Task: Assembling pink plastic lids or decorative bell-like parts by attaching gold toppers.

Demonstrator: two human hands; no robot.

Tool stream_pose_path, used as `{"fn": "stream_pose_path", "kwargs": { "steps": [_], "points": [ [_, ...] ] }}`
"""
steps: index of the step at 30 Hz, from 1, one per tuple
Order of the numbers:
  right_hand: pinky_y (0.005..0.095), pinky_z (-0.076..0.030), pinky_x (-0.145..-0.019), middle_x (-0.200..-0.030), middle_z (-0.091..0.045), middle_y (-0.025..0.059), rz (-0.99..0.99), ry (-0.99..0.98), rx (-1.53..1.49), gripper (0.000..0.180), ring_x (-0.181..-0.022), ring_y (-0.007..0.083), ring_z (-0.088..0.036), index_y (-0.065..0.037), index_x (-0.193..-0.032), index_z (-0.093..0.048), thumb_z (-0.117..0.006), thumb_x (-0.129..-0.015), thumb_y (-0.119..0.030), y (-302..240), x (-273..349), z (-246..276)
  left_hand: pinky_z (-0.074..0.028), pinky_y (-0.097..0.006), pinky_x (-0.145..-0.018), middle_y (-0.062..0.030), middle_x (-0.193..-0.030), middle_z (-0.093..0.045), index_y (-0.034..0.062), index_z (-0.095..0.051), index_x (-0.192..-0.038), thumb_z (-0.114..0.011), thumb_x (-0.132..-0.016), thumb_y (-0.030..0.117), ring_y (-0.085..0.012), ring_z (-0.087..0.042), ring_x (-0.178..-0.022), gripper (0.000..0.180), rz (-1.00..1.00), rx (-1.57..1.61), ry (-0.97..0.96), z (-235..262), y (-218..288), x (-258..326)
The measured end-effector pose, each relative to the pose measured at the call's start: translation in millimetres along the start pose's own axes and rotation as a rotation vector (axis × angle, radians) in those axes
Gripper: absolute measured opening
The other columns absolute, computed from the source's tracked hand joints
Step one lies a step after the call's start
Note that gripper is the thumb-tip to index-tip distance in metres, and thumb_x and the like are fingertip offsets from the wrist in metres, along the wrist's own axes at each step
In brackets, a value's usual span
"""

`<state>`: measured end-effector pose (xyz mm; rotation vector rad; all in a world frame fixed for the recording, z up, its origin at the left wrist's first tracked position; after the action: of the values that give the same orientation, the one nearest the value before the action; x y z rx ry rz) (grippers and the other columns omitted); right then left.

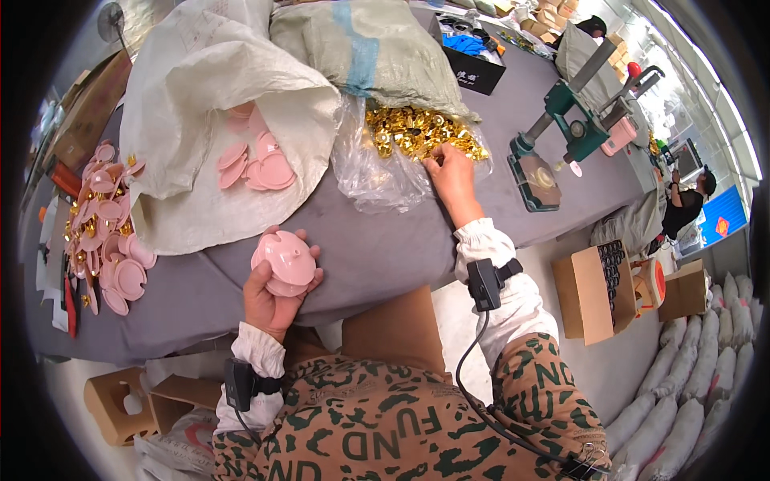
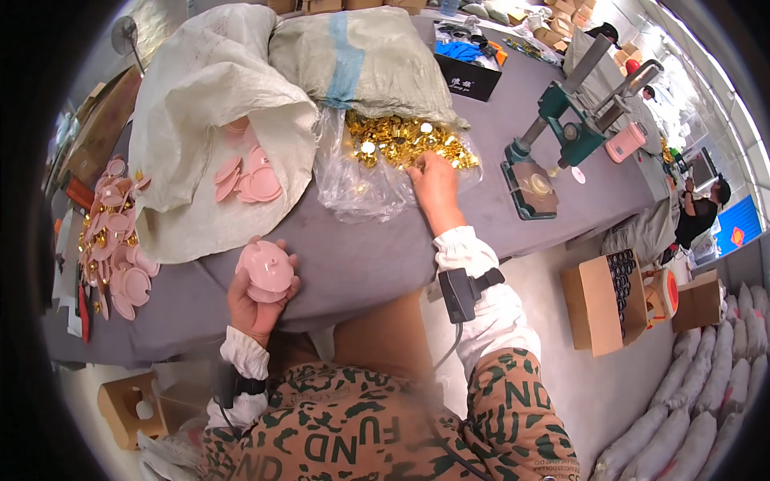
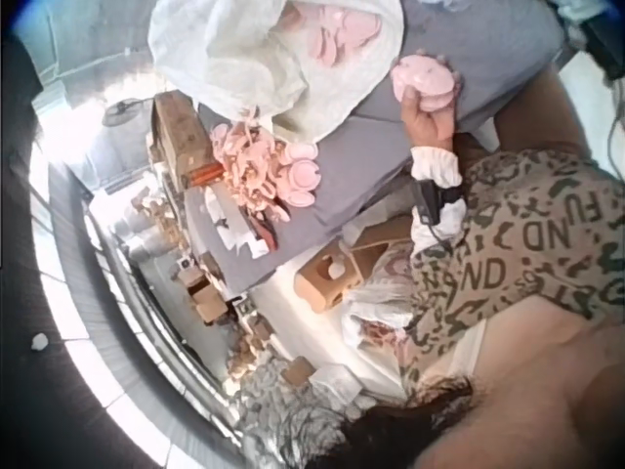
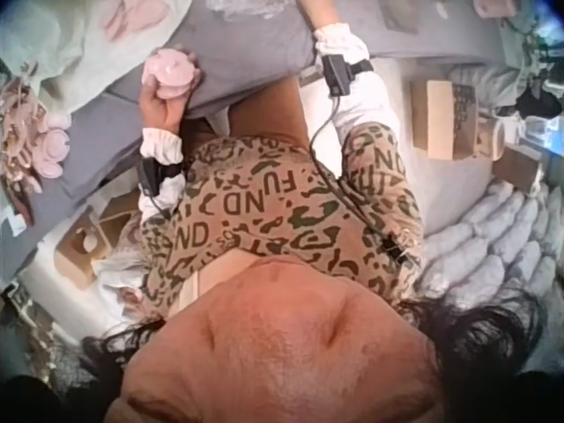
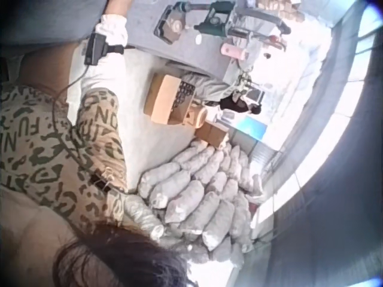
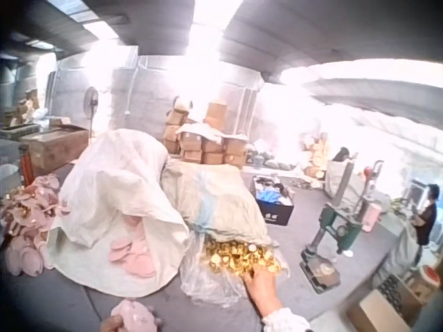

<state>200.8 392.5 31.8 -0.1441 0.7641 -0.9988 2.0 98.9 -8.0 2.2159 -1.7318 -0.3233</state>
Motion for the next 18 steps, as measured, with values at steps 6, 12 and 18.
{"fn": "stream_pose_path", "kwargs": {
  "steps": [6, 12, 18],
  "points": [
    [0.0282, -0.051, -0.066, -0.074, -0.064, 0.0044, -0.192, -0.224, -0.504, 0.026, -0.070, 0.0144, -0.063, 0.002, -0.101, -0.065, -0.068, -0.075, -0.003, -8.9, 17.8, 1.0, -0.046, -0.061, -0.096, -0.0194, -0.138, -0.044, 0.0171, -0.038, -0.138, -0.069, -0.084, 0.026, -0.0431, -0.047, -0.125, 0.063, -0.019, -0.027, 0.025, 1.8, 2.8, 2.2],
    [0.0243, -0.052, -0.072, -0.097, -0.066, 0.0058, -0.028, -0.613, -1.110, 0.037, -0.080, 0.0111, -0.063, -0.002, -0.113, -0.067, -0.072, -0.077, 0.004, -158.2, 105.0, 12.6, -0.050, -0.055, -0.095, -0.0163, -0.131, -0.049, 0.0141, -0.040, -0.134, -0.067, -0.085, 0.020, -0.0349, -0.054, -0.117, 0.056, 0.016, 0.002, 0.011, -7.1, 1.4, -2.2],
    [0.0260, -0.054, -0.075, -0.104, -0.068, 0.0104, 0.444, -0.633, -0.812, 0.032, -0.087, 0.0171, -0.067, -0.005, -0.111, -0.067, -0.070, -0.079, 0.003, -204.6, 107.1, 13.5, -0.053, -0.050, -0.092, -0.0127, -0.124, -0.050, 0.0109, -0.037, -0.133, -0.069, -0.085, 0.020, -0.0261, -0.056, -0.110, 0.058, -0.015, -0.091, -0.011, -8.6, 5.7, 3.6]
  ]
}}
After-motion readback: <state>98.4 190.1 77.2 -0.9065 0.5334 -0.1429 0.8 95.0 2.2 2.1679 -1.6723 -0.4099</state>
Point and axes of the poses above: each hand's wrist, its own x-axis away from the middle knuckle, its own z-axis out of the back of the hand, y = z × x, the point moved 7 cm from there along -x, towards the middle knuckle
